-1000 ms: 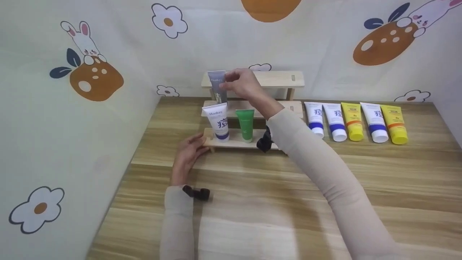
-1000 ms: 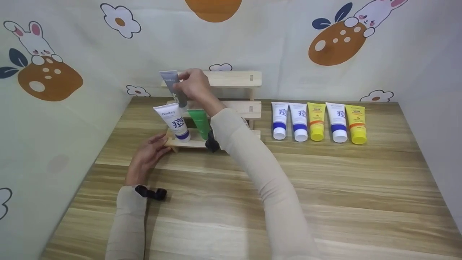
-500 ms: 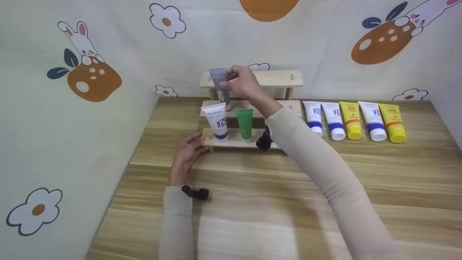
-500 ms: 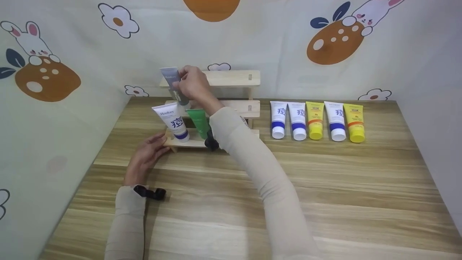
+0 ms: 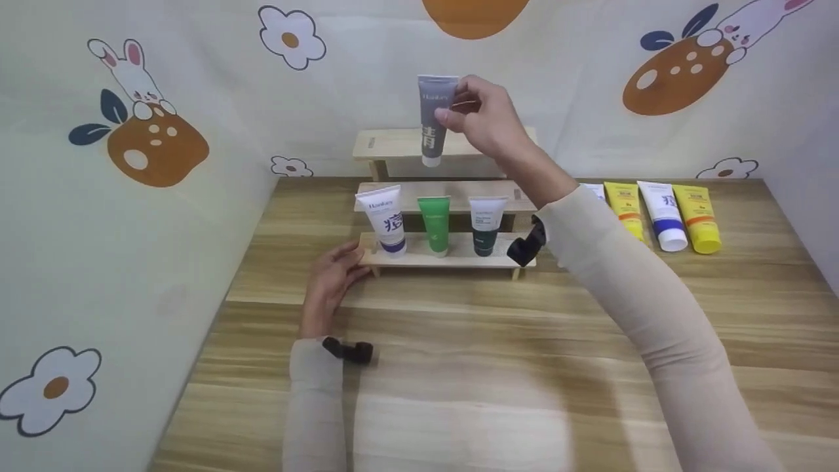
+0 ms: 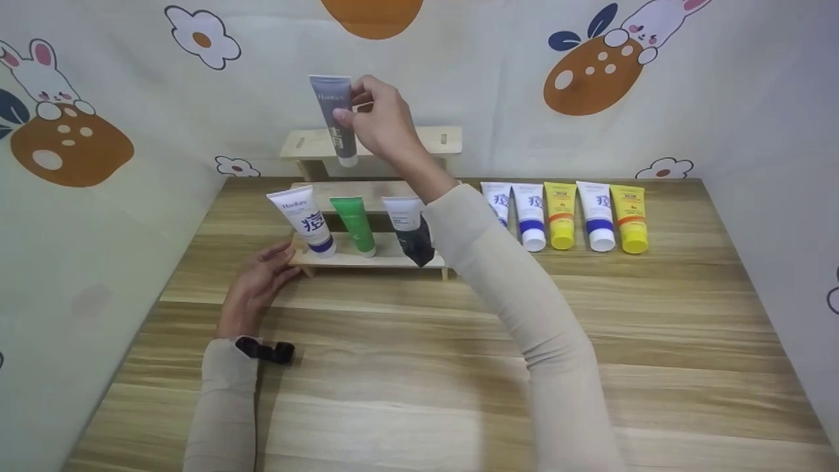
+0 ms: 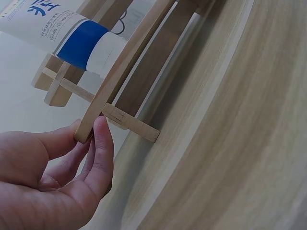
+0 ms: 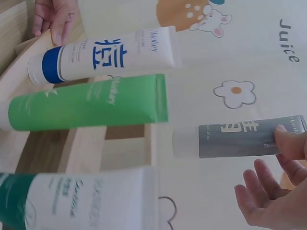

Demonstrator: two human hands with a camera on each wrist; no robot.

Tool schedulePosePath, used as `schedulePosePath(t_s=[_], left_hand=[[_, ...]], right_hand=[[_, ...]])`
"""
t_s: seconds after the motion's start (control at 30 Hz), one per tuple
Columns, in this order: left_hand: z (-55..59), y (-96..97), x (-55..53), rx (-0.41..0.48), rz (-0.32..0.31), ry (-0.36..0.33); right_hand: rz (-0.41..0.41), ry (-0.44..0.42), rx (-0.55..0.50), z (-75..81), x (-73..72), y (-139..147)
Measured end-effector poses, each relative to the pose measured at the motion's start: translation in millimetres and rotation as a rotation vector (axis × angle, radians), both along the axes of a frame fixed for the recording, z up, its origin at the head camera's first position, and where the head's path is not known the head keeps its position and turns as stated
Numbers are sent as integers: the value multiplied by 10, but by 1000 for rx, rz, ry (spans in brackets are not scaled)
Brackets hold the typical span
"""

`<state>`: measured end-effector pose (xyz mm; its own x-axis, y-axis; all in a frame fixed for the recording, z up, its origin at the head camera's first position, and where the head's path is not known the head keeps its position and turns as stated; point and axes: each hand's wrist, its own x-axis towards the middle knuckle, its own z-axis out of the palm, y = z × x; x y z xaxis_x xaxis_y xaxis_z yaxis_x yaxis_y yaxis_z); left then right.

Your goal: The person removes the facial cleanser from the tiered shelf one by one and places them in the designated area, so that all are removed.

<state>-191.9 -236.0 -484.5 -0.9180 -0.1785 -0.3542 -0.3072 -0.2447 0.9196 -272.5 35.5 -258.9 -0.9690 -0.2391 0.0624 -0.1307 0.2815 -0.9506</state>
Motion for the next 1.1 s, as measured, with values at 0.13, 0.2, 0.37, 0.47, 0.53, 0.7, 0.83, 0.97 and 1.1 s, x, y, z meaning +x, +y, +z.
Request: schedulePosePath(t_s=[0.13, 0.2, 0.37, 0.47, 0.53, 0.7, 0.83, 0.97, 1.1], left_hand=[[2, -14, 2, 1, -9, -3], [3, -11, -2, -3, -8, -9], [6, -4, -4, -14, -6, -15], [11, -7, -4, -13, -12, -22], [17, -12, -5, -7, -11, -29], [20, -31, -6, 4, -20, -37], [11, -34, -3, 3, -29, -24], [0, -27, 0, -3, -33, -11], [-7, -13, -8, -2, -26, -1]], right_hand=[[-17, 68, 9, 82, 87, 169], [-23, 106, 30, 126, 140, 264], [-40, 154, 38, 235, 287, 500], [-54, 150, 8, 273, 375, 625], [-59, 152, -2, 284, 432, 695], [-74, 146, -12, 265, 560, 852], [-87, 147, -8, 204, 648, 974], [-90, 150, -9, 132, 706, 1075], [-94, 150, -43, 53, 739, 1153]])
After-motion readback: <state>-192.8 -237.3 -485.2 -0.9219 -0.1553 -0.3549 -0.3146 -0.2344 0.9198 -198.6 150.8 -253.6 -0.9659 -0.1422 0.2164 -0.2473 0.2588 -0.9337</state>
